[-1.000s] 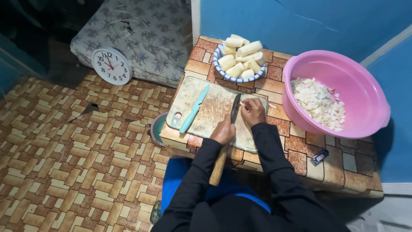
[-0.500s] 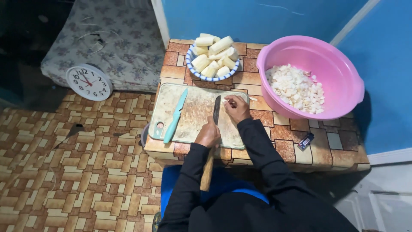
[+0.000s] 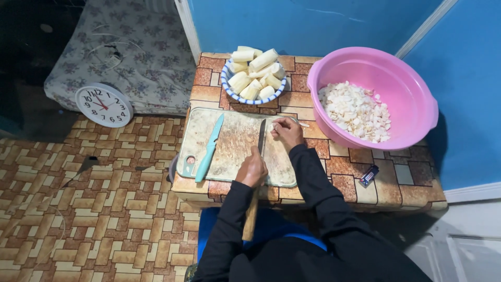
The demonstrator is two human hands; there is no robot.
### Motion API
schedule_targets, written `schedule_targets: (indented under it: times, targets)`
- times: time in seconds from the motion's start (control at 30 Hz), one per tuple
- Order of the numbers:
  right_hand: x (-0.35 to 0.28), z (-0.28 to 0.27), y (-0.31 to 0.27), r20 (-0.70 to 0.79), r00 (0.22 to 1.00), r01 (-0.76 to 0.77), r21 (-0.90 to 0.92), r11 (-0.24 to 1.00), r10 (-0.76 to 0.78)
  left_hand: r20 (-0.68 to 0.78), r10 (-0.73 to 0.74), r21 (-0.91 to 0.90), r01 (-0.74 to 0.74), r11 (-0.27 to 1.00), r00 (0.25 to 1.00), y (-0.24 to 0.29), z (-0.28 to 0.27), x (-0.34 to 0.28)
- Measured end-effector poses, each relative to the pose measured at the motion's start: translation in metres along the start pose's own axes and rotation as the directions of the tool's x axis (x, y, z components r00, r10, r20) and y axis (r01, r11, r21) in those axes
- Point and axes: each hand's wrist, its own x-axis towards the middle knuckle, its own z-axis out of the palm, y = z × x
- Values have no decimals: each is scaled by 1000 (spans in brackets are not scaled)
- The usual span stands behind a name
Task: The person is chopping root vegetables on a cutting board and transferring the pieces into a large bowl.
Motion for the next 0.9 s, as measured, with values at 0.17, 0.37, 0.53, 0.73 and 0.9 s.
schedule_targets:
  times: [0.17,0.37,0.53,0.73,0.9]
  targets:
    - [-13,3,-14,10,1000,-2,45,999,2,-4,7,50,-6,999,1000,-2,10,7]
    - [-17,3,-18,44,999,18,49,999,-20,31,-23,9,23,1000,999,-3,10,8]
    - [-11,3,-12,43,999,11,63,998,-14,49,-20,-23,21,999,999,3,2,4]
    - [-9,6,-11,10,998,58,-52,997,-58,23,-22,74,20,997,999,-6,14,12]
    - [-12,2,-18,-4,998,67,-105,992,-67,14,9,94,-10,996,1000,-10,23,22]
